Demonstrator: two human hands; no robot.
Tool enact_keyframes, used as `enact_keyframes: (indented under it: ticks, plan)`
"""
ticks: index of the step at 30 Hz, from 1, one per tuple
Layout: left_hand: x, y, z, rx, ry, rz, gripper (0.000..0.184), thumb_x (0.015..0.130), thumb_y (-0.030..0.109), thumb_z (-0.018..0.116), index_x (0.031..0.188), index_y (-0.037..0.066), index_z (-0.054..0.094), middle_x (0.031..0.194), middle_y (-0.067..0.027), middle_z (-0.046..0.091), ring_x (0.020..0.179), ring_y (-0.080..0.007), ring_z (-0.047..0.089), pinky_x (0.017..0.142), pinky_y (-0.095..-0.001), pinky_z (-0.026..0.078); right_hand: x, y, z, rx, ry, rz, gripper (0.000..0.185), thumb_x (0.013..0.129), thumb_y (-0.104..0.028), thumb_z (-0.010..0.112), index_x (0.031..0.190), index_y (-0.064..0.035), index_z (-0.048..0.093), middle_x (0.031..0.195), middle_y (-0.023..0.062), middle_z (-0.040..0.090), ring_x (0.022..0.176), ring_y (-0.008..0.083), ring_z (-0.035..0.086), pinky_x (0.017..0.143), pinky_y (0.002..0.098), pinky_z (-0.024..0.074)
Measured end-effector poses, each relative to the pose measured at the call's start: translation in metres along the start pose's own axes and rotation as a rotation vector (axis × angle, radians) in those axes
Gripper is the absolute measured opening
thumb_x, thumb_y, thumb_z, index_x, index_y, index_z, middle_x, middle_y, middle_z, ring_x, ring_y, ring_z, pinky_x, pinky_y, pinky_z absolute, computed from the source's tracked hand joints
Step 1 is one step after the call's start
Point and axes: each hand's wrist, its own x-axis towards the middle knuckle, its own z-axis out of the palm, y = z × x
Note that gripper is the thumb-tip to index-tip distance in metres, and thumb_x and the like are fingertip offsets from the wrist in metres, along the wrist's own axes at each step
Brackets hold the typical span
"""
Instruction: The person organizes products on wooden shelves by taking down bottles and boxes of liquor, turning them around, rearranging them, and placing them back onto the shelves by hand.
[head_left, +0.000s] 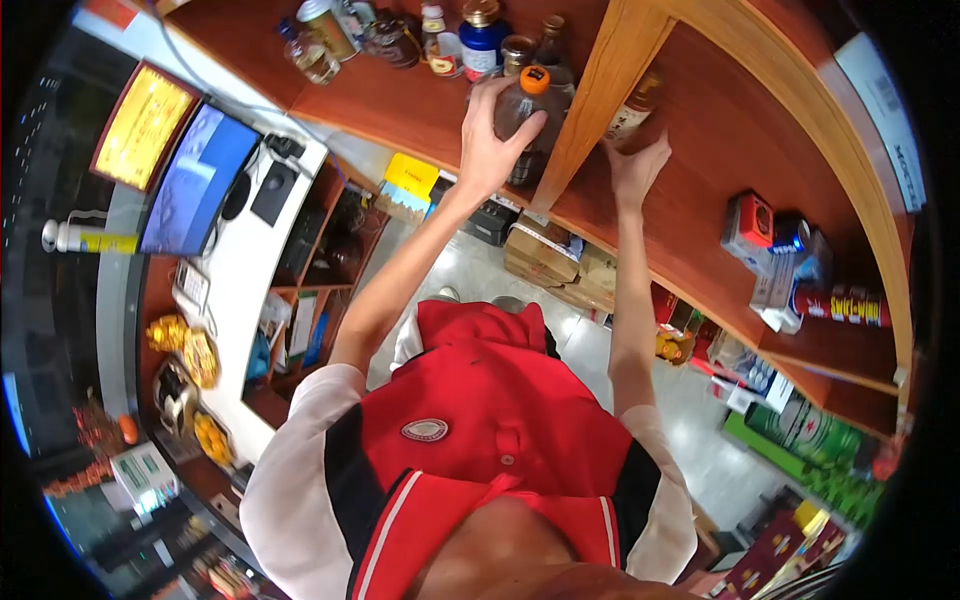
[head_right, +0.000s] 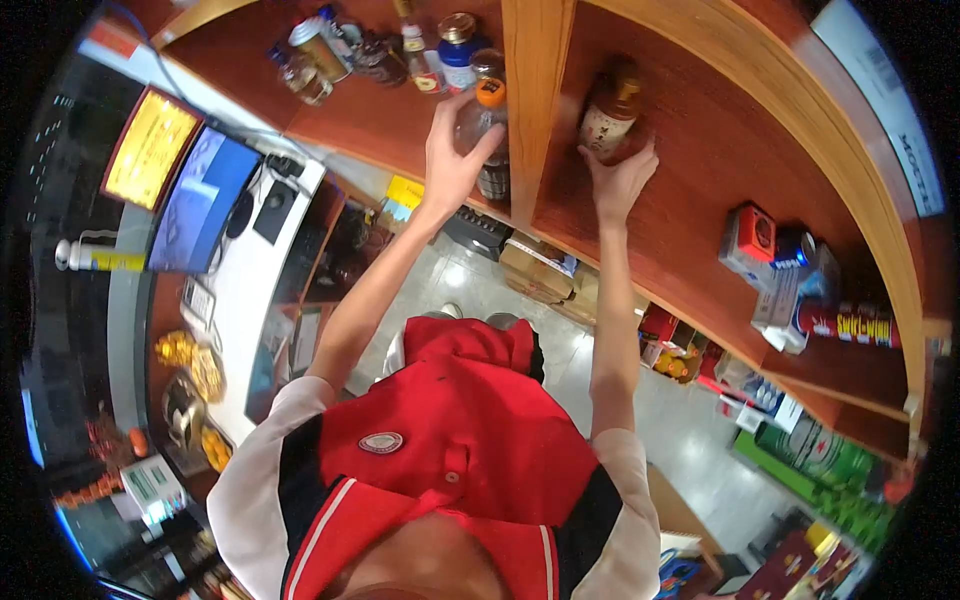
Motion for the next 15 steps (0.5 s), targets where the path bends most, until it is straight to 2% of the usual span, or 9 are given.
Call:
enact_keyframes:
  ticks: [3, 4, 6, 8, 9, 10, 12, 14, 15]
  plan:
    - [0.000, -0.014, 0.005, -0.063, 0.039, 0.039, 0.050, 0.088, 0.015, 0.078, 0.131, 0.000, 0.059, 0.127, -0.0195, 0.059, 0.117, -0.0353, 0.059, 0.101, -0.0422, 0.048, -0.047, -0.021, -0.038, -0.033, 0.133, 0.029, 0.101, 0.076, -0.025, 0.094, 0.150, 0.0105, 0.034, 0.142, 0.0280, 0.046, 0.133, 0.0403, 0.049, 0.112, 0.0475, 0.0412]
    - [0.001, -0.013, 0.001, -0.070, 0.057, 0.037, 0.049, 0.089, 0.014, 0.076, 0.132, -0.001, 0.058, 0.124, -0.0192, 0.060, 0.114, -0.0336, 0.060, 0.101, -0.0408, 0.048, -0.065, -0.040, -0.052, 0.092, 0.127, 0.185, 0.087, 0.082, -0.021, 0.090, 0.147, 0.0077, 0.040, 0.141, 0.0259, 0.050, 0.130, 0.0358, 0.054, 0.111, 0.0463, 0.0438]
    - [0.000, -0.025, -0.013, -0.050, 0.109, 0.004, 0.046, 0.096, 0.016, 0.071, 0.135, -0.003, 0.056, 0.125, -0.0168, 0.062, 0.116, -0.0290, 0.060, 0.102, -0.0389, 0.047, -0.105, -0.074, -0.077, 0.217, 0.077, 0.302, 0.079, 0.082, -0.019, 0.088, 0.142, 0.0064, 0.044, 0.132, 0.0257, 0.056, 0.126, 0.0356, 0.056, 0.112, 0.0470, 0.0416]
    - [0.003, -0.018, -0.038, -0.303, 0.139, -0.164, 0.043, 0.103, 0.020, 0.064, 0.137, -0.004, 0.054, 0.128, -0.0142, 0.062, 0.120, -0.0241, 0.059, 0.103, -0.0365, 0.046, -0.151, -0.083, -0.085, 0.327, -0.039, 0.282, 0.076, 0.083, -0.018, 0.087, 0.142, 0.0019, 0.045, 0.130, 0.0223, 0.060, 0.126, 0.0330, 0.057, 0.113, 0.0456, 0.0416]
    - [0.002, -0.020, -0.053, -0.319, 0.154, -0.205, 0.043, 0.107, 0.024, 0.059, 0.139, -0.003, 0.052, 0.133, -0.0132, 0.060, 0.123, -0.0216, 0.057, 0.106, -0.0382, 0.046, -0.167, -0.096, -0.090, 0.315, -0.034, 0.292, 0.076, 0.083, -0.018, 0.087, 0.142, 0.0019, 0.045, 0.130, 0.0223, 0.060, 0.126, 0.0330, 0.057, 0.113, 0.0456, 0.0416]
    - [0.000, -0.028, -0.062, -0.606, 0.229, -0.360, 0.044, 0.108, 0.027, 0.056, 0.141, -0.001, 0.050, 0.135, -0.0129, 0.059, 0.123, -0.0240, 0.058, 0.107, -0.0428, 0.047, -0.183, -0.111, -0.093, 0.308, -0.132, 0.310, 0.078, 0.082, -0.019, 0.088, 0.143, 0.0000, 0.045, 0.133, 0.0211, 0.058, 0.126, 0.0334, 0.057, 0.113, 0.0461, 0.0421]
    - [-0.003, -0.025, -0.087, -0.767, 0.188, -0.429, 0.048, 0.110, 0.038, 0.047, 0.144, 0.004, 0.047, 0.135, -0.0120, 0.058, 0.125, -0.0273, 0.058, 0.110, -0.0488, 0.047, -0.198, -0.148, -0.090, 0.296, -0.244, 0.344, 0.080, 0.081, -0.020, 0.089, 0.145, -0.0020, 0.044, 0.137, 0.0199, 0.056, 0.127, 0.0337, 0.056, 0.112, 0.0465, 0.0425]
    - [-0.008, -0.029, -0.106, -0.891, 0.145, -0.532, 0.051, 0.110, 0.043, 0.045, 0.144, 0.004, 0.047, 0.136, -0.0139, 0.057, 0.127, -0.0295, 0.057, 0.111, -0.0512, 0.046, -0.197, -0.189, -0.088, 0.108, -0.178, 0.082, 0.091, 0.076, -0.026, 0.093, 0.148, -0.0052, 0.042, 0.144, 0.0193, 0.050, 0.128, 0.0381, 0.055, 0.111, 0.0507, 0.0434]
    - [-0.013, -0.033, -0.113, -1.022, 0.105, -0.618, 0.054, 0.109, 0.047, 0.043, 0.144, 0.005, 0.047, 0.137, -0.0157, 0.057, 0.129, -0.0318, 0.056, 0.112, -0.0536, 0.045, -0.200, -0.200, -0.085, 0.103, -0.193, 0.092, 0.091, 0.076, -0.026, 0.093, 0.148, -0.0052, 0.042, 0.144, 0.0193, 0.050, 0.128, 0.0381, 0.055, 0.111, 0.0507, 0.0434]
